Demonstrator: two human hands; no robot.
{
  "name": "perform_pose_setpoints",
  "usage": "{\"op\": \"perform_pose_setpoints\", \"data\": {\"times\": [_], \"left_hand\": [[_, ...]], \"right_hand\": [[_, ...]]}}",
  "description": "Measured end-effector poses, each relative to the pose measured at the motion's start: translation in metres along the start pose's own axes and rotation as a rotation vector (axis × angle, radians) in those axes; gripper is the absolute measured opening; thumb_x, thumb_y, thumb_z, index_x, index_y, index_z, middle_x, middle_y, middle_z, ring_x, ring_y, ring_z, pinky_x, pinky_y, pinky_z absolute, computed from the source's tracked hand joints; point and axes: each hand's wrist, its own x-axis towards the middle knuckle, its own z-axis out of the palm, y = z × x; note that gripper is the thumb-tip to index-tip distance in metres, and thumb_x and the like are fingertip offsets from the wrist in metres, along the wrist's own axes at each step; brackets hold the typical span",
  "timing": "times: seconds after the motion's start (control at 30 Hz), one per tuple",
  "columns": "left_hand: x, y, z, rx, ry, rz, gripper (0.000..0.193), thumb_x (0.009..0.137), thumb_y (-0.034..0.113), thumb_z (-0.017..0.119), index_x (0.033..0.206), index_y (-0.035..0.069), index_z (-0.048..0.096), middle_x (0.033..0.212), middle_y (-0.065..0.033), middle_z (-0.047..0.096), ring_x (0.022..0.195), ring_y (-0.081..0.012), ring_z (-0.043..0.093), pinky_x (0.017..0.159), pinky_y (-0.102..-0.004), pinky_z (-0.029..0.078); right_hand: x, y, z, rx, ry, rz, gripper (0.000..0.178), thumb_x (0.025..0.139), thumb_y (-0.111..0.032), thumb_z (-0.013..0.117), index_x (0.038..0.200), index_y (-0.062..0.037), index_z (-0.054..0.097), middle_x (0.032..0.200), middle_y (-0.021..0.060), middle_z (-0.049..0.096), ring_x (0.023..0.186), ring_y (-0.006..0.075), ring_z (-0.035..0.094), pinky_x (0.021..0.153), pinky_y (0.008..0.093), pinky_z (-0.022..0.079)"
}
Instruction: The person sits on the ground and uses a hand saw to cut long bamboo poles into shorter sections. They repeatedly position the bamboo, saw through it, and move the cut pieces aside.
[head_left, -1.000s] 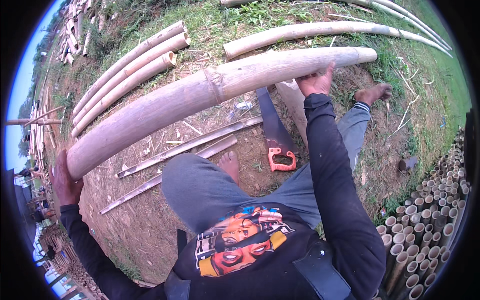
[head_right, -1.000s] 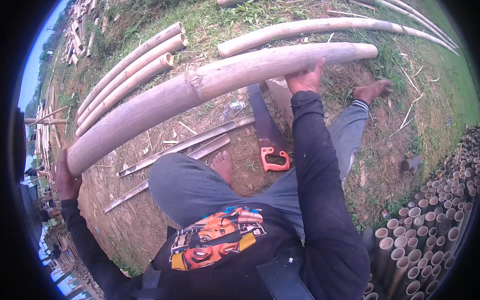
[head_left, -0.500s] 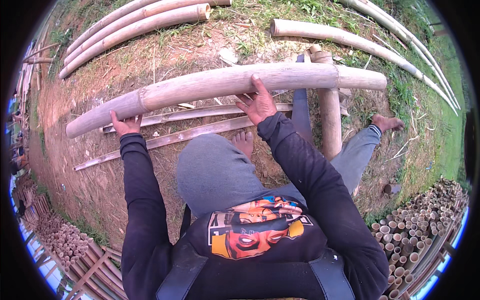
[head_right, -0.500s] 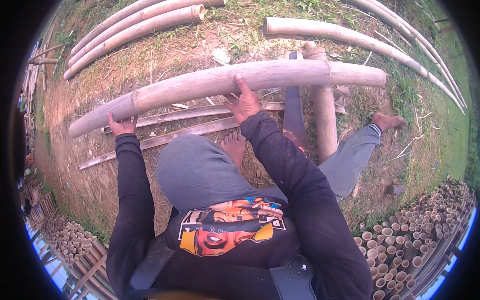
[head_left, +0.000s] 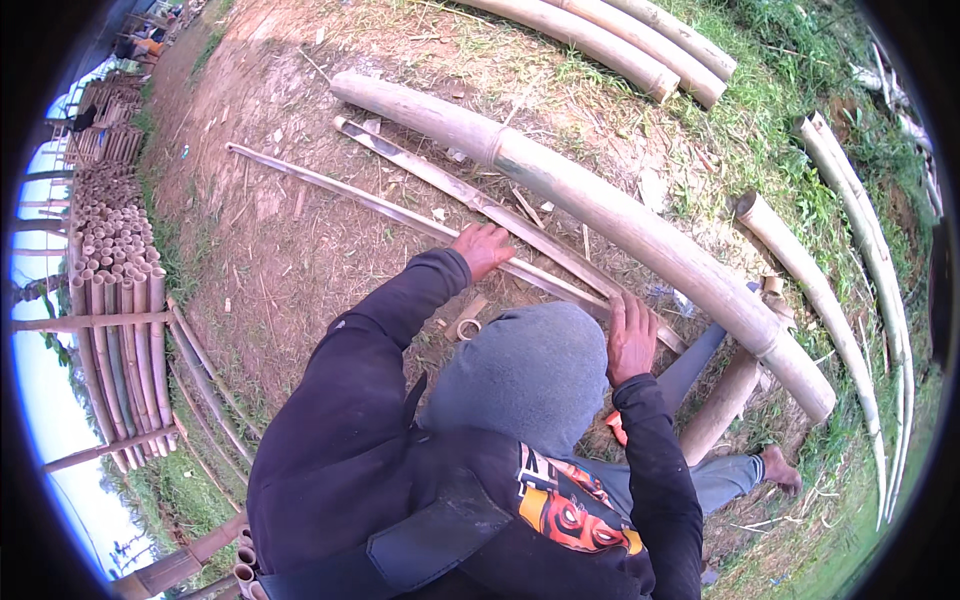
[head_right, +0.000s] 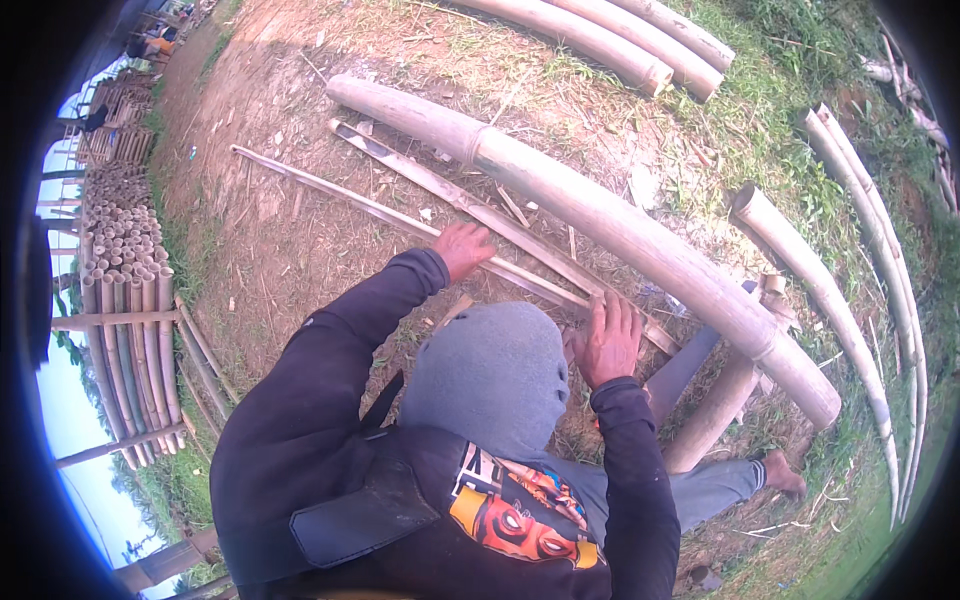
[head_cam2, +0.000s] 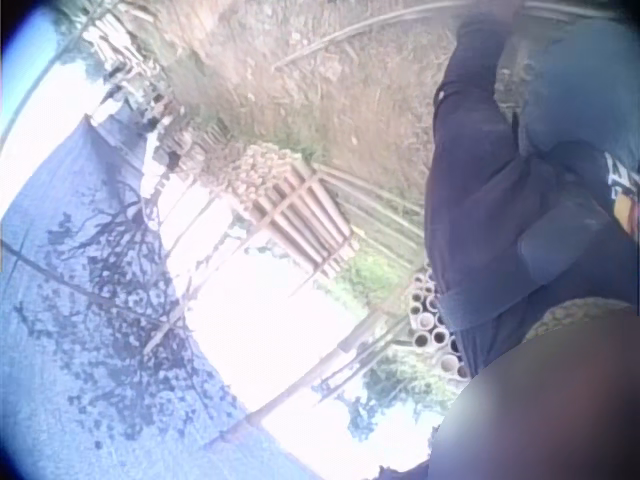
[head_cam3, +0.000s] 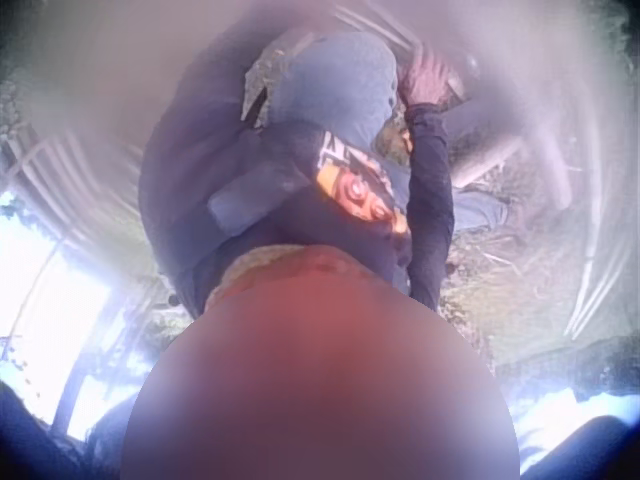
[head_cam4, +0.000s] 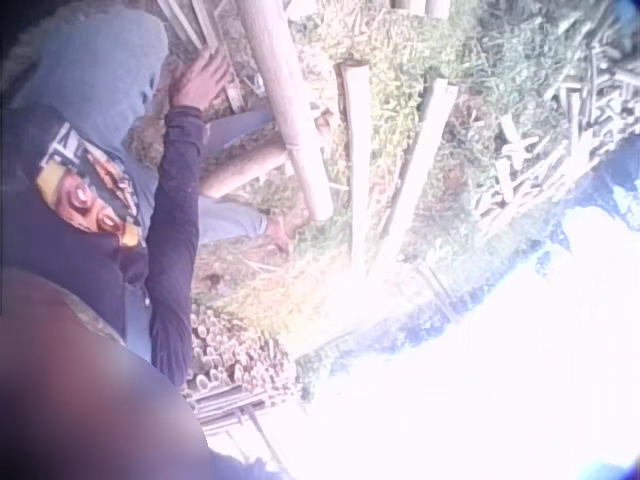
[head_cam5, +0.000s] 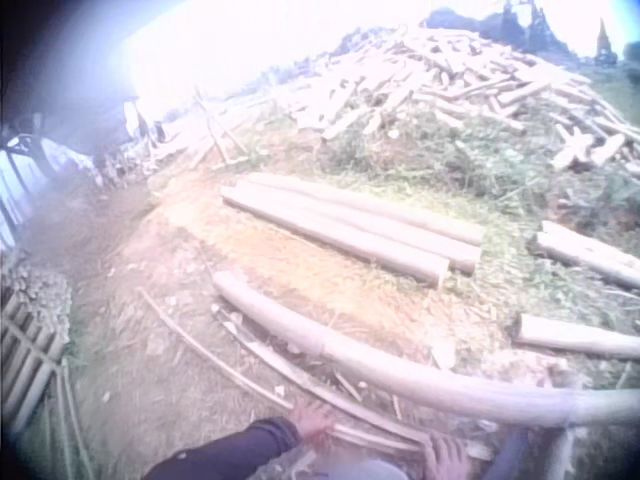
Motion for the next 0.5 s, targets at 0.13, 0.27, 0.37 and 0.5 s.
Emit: {"op": "perform_pose_setpoints", "data": {"times": [0.13, 0.27, 0.37, 0.5], "left_hand": [[0.026, 0.043, -0.046, -0.077, 0.246, 0.234, 0.017, 0.087, 0.013, 0.064, 0.103, 0.016, 0.063, 0.101, -0.0084, 0.058, 0.101, -0.0261, 0.064, 0.093, -0.0444, 0.051], [0.043, 0.075, -0.104, -0.180, 0.068, 0.137, 0.034, 0.086, 0.025, 0.075, 0.117, 0.018, 0.065, 0.116, -0.0099, 0.063, 0.112, -0.0259, 0.067, 0.093, -0.0478, 0.054], [0.040, 0.058, -0.136, -0.098, 0.249, 0.107, 0.052, 0.082, 0.037, 0.083, 0.127, 0.020, 0.065, 0.127, -0.0093, 0.066, 0.112, -0.0290, 0.070, 0.090, -0.0483, 0.057], [0.035, 0.018, -0.146, -0.150, -0.015, -0.071, 0.052, 0.079, 0.042, 0.085, 0.123, 0.022, 0.067, 0.118, -0.0073, 0.071, 0.105, -0.0315, 0.072, 0.091, -0.0475, 0.056]], "right_hand": [[0.027, 0.001, -0.041, -0.075, -0.363, 0.132, 0.039, 0.084, -0.034, 0.080, 0.108, -0.0052, 0.067, 0.103, 0.0218, 0.073, 0.096, 0.0402, 0.072, 0.081, 0.0520, 0.056], [0.017, 0.051, -0.097, -0.029, -0.350, 0.138, 0.023, 0.082, -0.025, 0.080, 0.098, -0.0119, 0.068, 0.086, 0.0155, 0.074, 0.078, 0.0397, 0.073, 0.069, 0.0511, 0.056], [-0.015, 0.094, -0.143, -0.067, -0.142, 0.153, 0.022, 0.080, -0.016, 0.078, 0.099, -0.0124, 0.068, 0.085, 0.0133, 0.071, 0.078, 0.0397, 0.071, 0.068, 0.0511, 0.054], [-0.064, 0.141, -0.194, -0.222, -0.027, 0.198, 0.028, 0.079, -0.013, 0.078, 0.105, -0.0128, 0.069, 0.088, 0.0123, 0.069, 0.079, 0.0394, 0.069, 0.070, 0.0505, 0.052]]}}
